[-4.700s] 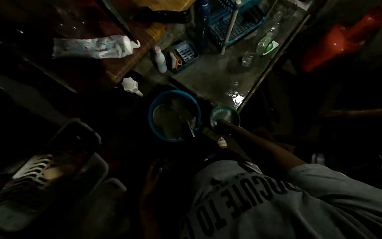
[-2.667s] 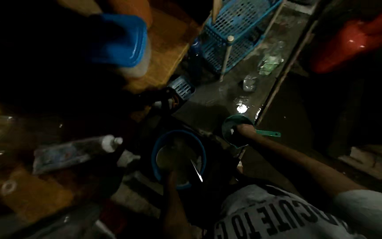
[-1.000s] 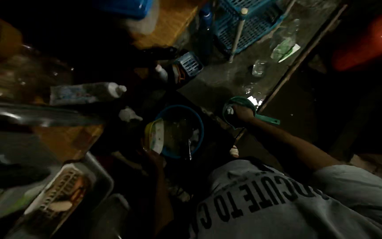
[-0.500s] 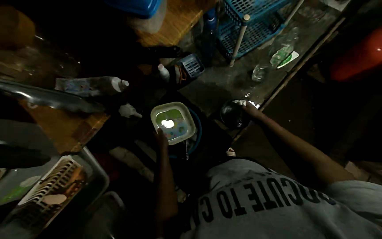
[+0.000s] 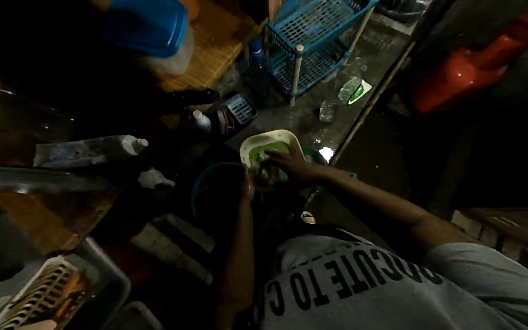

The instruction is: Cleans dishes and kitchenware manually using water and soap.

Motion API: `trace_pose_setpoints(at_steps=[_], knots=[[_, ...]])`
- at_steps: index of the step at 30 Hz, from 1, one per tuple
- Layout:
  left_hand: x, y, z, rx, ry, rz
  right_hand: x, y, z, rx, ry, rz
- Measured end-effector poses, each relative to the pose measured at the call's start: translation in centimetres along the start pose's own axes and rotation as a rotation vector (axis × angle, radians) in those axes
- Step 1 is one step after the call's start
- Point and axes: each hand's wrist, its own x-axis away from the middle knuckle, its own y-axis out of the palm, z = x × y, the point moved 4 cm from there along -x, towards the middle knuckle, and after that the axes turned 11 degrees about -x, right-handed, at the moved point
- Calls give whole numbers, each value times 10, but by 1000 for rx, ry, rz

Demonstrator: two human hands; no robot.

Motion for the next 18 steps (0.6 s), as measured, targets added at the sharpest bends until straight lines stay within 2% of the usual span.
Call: trace_pose_setpoints(at_steps=[2,5,9,13,15,18], knots=[[-1,10,3,149,-24,3,-2,30,16,261,30,-168],[3,19,6,142,19,-74,-11,31,29,409,21,-89],[5,32,11,202,77,-147,-29,12,32,460,62,5],[-9,25,25,115,85,-67,-12,29,11,422,32,-121],[-19,25,24,167,80,-27,1,32,6,448,-35,-6],[-25,22,28,178,133,-62,21,17,32,522,-129,111]])
